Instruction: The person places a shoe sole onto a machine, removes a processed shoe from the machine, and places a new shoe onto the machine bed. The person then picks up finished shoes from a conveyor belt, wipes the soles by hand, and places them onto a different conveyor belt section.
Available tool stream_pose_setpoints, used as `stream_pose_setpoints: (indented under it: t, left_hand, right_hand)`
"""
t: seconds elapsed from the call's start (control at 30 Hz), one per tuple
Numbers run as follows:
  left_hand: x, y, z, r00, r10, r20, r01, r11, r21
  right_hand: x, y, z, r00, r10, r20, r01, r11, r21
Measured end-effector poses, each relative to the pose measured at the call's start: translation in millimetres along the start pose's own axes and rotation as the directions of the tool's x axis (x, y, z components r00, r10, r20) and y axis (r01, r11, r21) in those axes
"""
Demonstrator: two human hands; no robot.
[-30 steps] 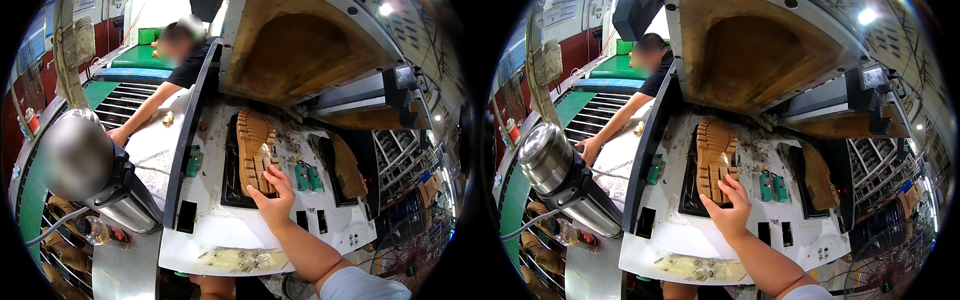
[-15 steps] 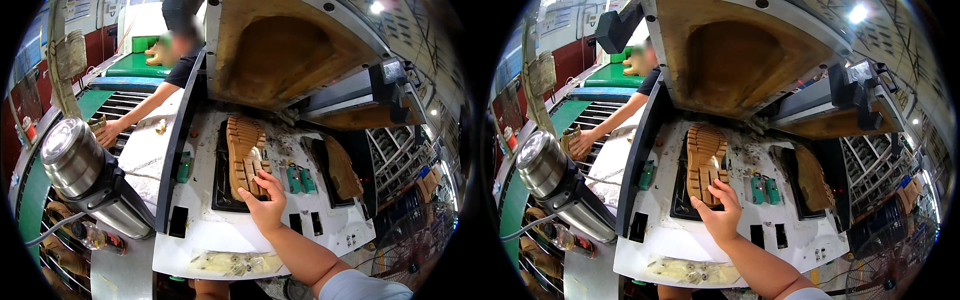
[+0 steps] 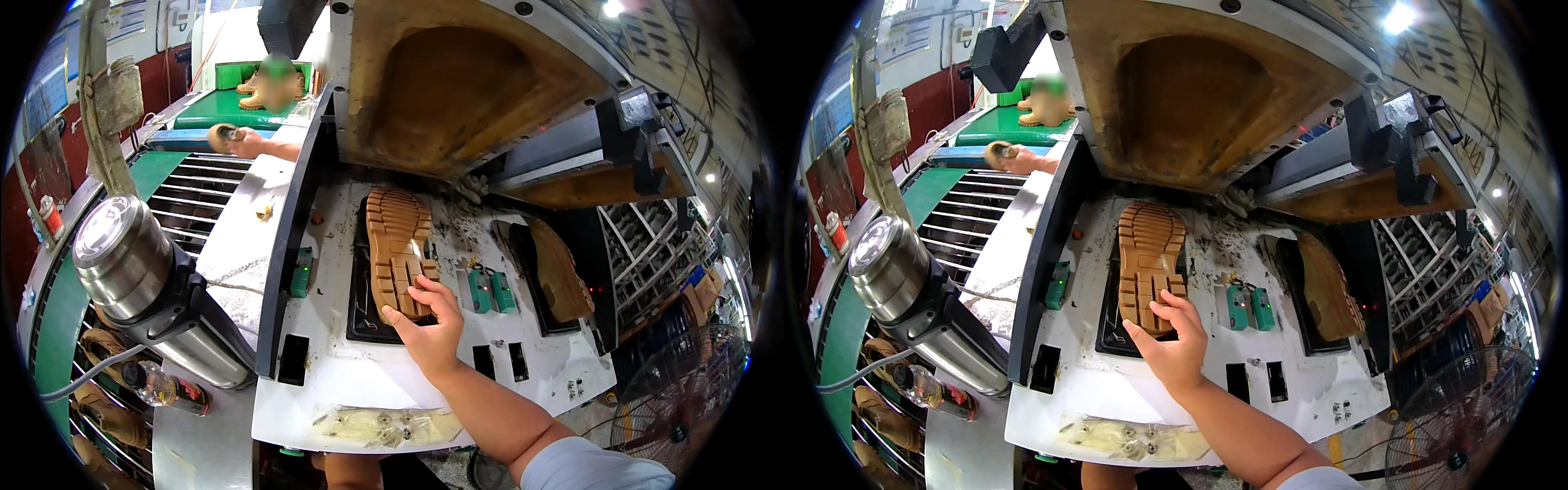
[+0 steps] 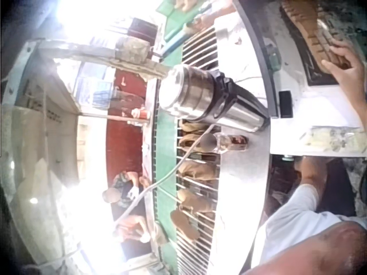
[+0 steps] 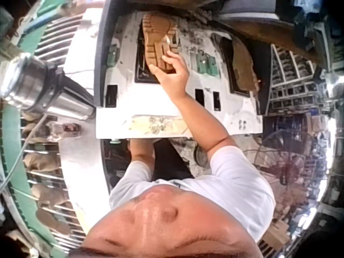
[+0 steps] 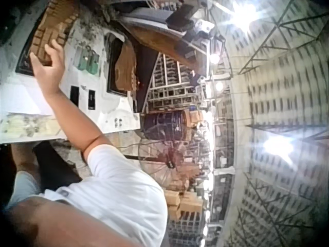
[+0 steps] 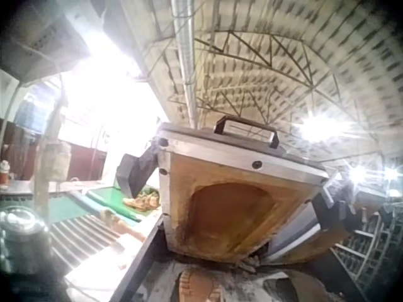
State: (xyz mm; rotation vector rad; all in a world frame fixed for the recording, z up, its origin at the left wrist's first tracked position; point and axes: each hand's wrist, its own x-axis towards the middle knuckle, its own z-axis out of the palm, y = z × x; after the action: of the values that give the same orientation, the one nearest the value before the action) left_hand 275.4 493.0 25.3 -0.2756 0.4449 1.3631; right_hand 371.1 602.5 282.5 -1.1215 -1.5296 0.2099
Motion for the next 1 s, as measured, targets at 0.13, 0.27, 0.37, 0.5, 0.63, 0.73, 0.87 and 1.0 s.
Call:
stream_pose_setpoints:
  t: [0.13,0.27,0.37,0.5,0.63,0.73,0.87,1.0]
  left_hand:
    - [2.1,-1.0,0.6,1.000,-0.006,0.003,0.006,1.000,-0.003]
    - [3.8,-2.2,2.6,1.000,-0.012,0.008,0.012,1.000,-0.001]
    - [5.8,-1.7,3.0,1.000,-0.016,0.013,0.016,1.000,0.003]
    - [8.1,-3.2,2.8,1.000,-0.020,0.017,0.020,1.000,-0.001]
    - [10.9,-3.4,3.4,0.999,-0.027,0.021,0.027,1.000,-0.002]
    - [10.7,-4.4,3.0,0.999,-0.029,0.023,0.029,1.000,-0.002]
    - [14.0,-4.9,3.6,0.999,-0.034,0.029,0.034,0.999,-0.006]
    - [17.2,-5.2,4.4,0.999,-0.036,0.035,0.036,0.999,-0.008]
  right_hand:
    - [0.7,-3.3,1.9,1.000,0.010,0.010,-0.010,1.000,0.003]
    - [0.0,-1.9,1.6,1.000,0.006,0.007,-0.006,1.000,-0.007]
    - [0.6,-2.8,1.8,1.000,-0.003,0.011,0.003,1.000,-0.013]
    - [-0.4,-0.9,2.0,1.000,-0.011,-0.002,0.011,1.000,-0.020]
    - [0.2,-1.8,1.4,1.000,-0.008,-0.001,0.008,1.000,-0.017]
    - [0.8,-4.4,1.8,1.000,0.009,0.002,-0.009,1.000,0.001]
    - [-0.5,-1.1,3.0,0.998,0.059,0.005,-0.059,0.998,0.036]
    - [-3.7,2.4,1.0,0.992,0.120,0.041,-0.123,0.990,0.066]
